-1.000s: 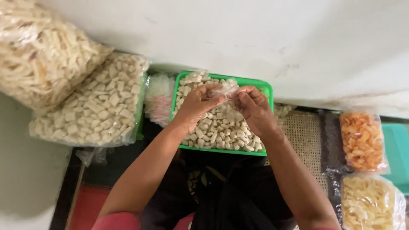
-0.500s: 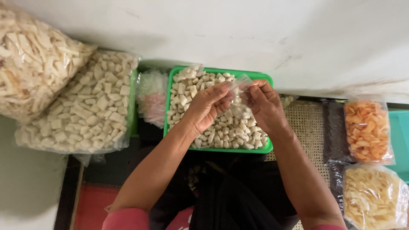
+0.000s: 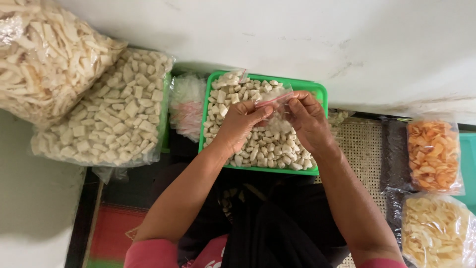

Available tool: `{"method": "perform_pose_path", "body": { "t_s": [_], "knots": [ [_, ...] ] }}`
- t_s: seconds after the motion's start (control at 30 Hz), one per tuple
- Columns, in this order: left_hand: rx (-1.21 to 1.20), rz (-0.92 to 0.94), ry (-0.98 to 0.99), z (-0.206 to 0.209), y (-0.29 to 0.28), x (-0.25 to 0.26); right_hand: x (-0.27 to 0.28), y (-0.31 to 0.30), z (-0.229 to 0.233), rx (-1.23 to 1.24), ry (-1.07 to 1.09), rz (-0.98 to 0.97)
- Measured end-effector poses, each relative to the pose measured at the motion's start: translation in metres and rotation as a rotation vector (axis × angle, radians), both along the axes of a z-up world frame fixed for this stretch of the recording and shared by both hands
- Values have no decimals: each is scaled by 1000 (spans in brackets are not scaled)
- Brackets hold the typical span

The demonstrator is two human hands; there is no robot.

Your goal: The person is manually portioning small snack items from a tray into small plastic bags and sealing each bag with a rubber band.

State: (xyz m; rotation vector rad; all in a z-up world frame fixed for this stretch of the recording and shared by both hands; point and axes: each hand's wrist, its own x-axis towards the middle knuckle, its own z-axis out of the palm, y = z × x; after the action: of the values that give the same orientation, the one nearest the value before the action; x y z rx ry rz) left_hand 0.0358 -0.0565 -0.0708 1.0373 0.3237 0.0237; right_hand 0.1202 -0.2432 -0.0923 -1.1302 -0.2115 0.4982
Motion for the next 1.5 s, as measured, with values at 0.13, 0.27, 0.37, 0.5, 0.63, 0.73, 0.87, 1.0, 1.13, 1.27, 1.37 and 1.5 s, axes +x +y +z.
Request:
{"method": "perform_pose_path", "body": {
  "t_s": [0.13, 0.27, 0.37, 0.5, 0.63, 0.73, 0.87, 1.0, 1.13, 1.27, 1.37, 1.5],
  "knots": [
    [222, 72, -79, 31, 5, -11, -11, 9, 25, -51, -21, 0],
    [599, 78, -162, 38, 13, -12, -9, 13, 36, -105, -95, 3],
    [829, 126, -211, 34, 17, -9, -5, 10, 41, -146, -151, -5],
    [1219, 208, -297, 50, 22, -15, -10, 13, 67, -277, -367, -17],
    [1410, 258, -359, 54, 22, -15, -5, 7, 51, -360, -526, 38],
    [1639, 337, -495, 50, 21, -9, -12, 11, 54, -415, -626, 95],
    [1747, 333, -568, 53, 17, -6, -27, 20, 89, -606, -877, 97],
    [1788, 328, -587, 52, 13, -4, -28, 19, 94, -675, -976, 52],
    [1850, 354, -582, 50, 13, -3, -26, 15, 90, -677, -962, 47],
    [1919, 396, -603, 50, 10, -2, -26, 13, 91, -687, -956, 78],
    [1963, 440, -621, 54, 8, -3, -27, 14, 91, -692, -930, 116],
    [2005, 457, -620, 42, 10, -1, -28, 13, 92, -714, -914, 148]
  ]
}}
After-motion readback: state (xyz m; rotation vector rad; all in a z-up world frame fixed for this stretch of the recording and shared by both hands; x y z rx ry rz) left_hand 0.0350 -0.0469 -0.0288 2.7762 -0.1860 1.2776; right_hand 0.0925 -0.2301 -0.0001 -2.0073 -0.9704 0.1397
